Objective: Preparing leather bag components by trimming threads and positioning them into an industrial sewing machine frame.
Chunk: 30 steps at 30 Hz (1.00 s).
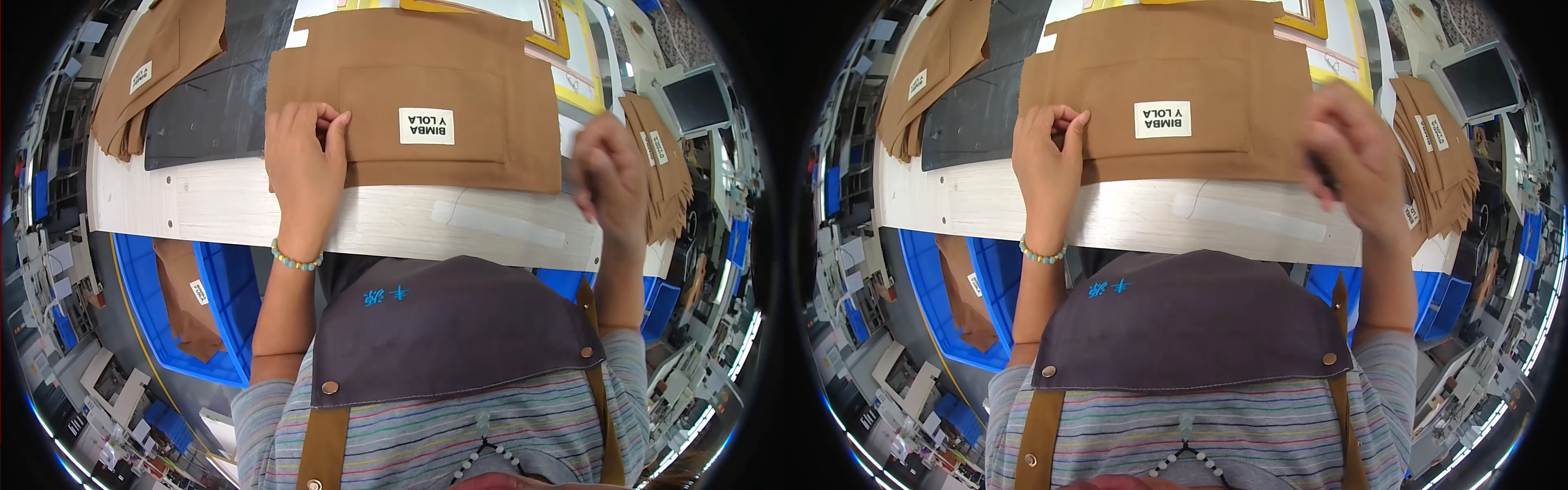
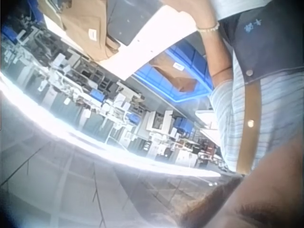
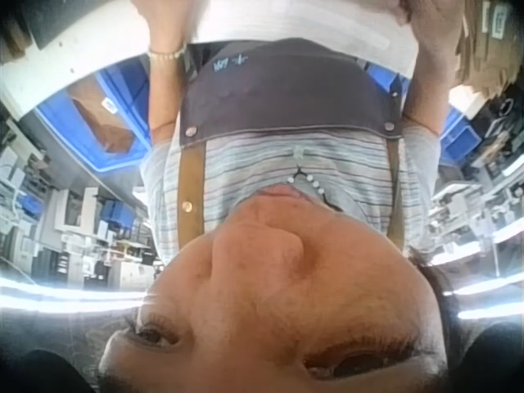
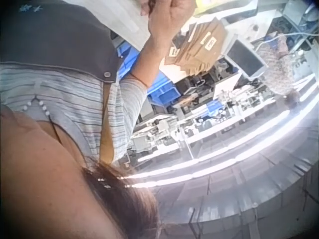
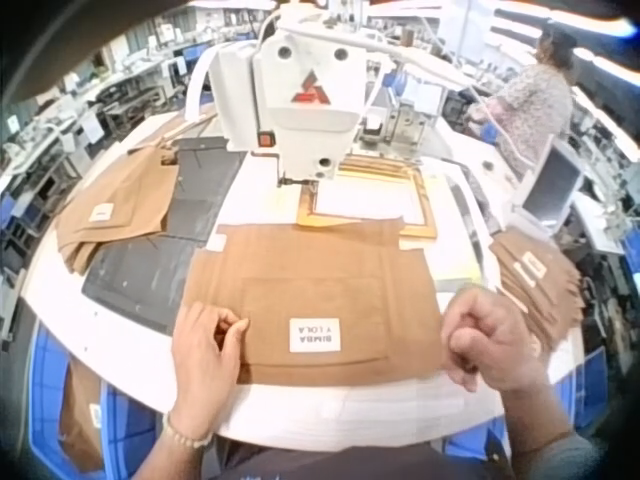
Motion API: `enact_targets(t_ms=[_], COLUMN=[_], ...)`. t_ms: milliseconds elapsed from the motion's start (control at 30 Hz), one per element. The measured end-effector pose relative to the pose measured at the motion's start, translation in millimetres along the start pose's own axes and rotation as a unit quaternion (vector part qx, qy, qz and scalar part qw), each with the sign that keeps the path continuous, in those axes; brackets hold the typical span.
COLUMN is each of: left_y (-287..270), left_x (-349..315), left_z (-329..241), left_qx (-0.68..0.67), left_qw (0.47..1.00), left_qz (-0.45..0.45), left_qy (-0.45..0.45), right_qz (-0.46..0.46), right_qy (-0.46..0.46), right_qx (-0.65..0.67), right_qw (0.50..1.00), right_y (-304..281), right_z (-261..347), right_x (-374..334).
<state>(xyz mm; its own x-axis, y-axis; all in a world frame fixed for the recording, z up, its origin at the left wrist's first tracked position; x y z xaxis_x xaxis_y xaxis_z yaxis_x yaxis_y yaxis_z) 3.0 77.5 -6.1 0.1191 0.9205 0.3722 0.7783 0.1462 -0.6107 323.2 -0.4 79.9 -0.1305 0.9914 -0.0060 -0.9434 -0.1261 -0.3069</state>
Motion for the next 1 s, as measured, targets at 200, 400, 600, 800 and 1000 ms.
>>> enact_targets(t_ms=[200,400,600,800,1000], left_y=[2.3,-24.6,-33.3,-67.0,-34.0], left_x=[1.1,-8.1,-14.1,-24.5,-24.0], left_z=[1.0,10.4,-6.3,-20.6,-15.6], left_qx=[0.007,-0.073,-0.114,-0.197,-0.046], left_qw=[1.000,0.993,0.989,0.936,0.996], left_qz=[-0.012,-0.069,-0.022,0.275,0.060], left_qy=[0.013,-0.063,-0.093,-0.093,0.038], right_qz=[0.197,0.125,0.141,0.170,0.089], right_qy=[0.078,0.033,-0.026,-0.176,-0.217], right_qx=[-0.033,-0.093,-0.178,-0.173,-0.407], right_qw=[0.977,0.987,0.974,0.954,0.883], right_y=[101.8,123.9,121.1,79.6,72.3], right_z=[29.9,-31.2,-30.5,-23.6,-7.2], right_x=[95.9,128.9,123.1,100.3,84.7])
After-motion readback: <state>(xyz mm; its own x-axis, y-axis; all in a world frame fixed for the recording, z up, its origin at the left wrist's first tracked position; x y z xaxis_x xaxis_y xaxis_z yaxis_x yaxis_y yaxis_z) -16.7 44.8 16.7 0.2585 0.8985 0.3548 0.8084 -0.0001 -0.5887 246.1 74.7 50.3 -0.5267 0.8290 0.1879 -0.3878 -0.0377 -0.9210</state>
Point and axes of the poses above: each hand's wrist, its own x-axis towards the middle knuckle, its own y-axis out of the palm, z = x × y, the point moved 2 cm from there along x, towards the middle knuckle, and after that the axes turned 11 degrees about -x, right-handed, at the moved point
